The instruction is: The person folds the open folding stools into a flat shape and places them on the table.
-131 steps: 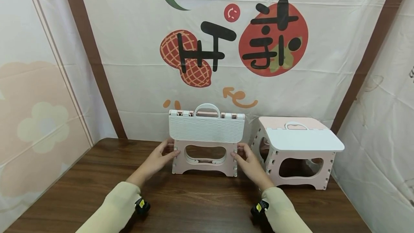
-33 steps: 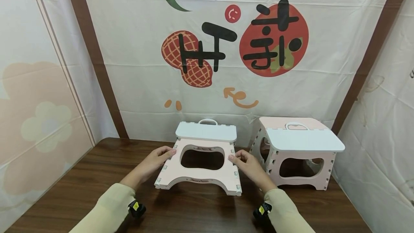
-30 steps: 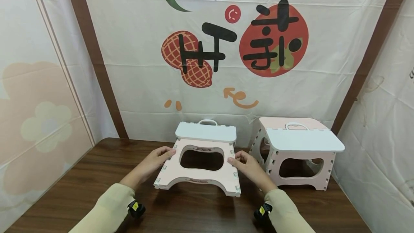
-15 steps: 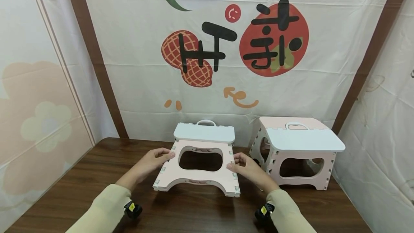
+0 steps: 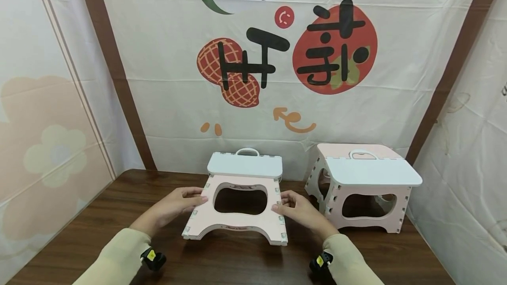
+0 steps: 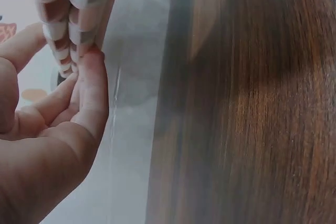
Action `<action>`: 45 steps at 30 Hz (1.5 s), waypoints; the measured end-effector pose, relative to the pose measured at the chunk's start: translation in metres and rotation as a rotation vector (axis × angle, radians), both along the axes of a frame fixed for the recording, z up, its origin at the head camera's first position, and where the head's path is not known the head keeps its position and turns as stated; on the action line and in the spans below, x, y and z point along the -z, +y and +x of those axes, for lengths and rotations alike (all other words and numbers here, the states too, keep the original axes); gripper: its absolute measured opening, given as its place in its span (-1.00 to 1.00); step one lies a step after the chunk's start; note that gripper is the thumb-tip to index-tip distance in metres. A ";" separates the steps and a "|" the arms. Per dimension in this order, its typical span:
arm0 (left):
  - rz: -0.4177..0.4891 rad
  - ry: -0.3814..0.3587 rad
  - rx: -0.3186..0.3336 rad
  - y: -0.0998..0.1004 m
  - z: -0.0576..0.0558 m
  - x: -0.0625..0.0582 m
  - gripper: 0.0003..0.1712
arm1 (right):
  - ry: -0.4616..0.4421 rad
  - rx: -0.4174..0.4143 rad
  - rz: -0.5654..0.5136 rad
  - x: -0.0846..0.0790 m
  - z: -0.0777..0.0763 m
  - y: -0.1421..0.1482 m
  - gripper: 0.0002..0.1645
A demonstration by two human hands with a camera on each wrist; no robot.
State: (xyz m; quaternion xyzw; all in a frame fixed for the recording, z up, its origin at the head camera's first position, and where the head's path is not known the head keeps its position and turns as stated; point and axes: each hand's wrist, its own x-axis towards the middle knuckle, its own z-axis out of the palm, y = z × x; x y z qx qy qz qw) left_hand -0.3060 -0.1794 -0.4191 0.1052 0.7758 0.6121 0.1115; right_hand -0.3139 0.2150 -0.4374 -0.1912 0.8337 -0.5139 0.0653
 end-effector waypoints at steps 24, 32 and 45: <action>0.087 -0.079 -0.041 -0.032 0.011 -0.002 -0.23 | 0.025 -0.033 -0.069 0.005 -0.001 -0.043 -0.41; 0.048 -0.095 -0.100 -0.048 0.014 -0.002 -0.25 | 0.029 -0.047 -0.082 0.007 0.000 -0.064 -0.42; 0.003 -0.083 -0.109 -0.073 0.017 -0.002 -0.25 | 0.014 -0.073 -0.062 0.008 -0.002 -0.089 -0.37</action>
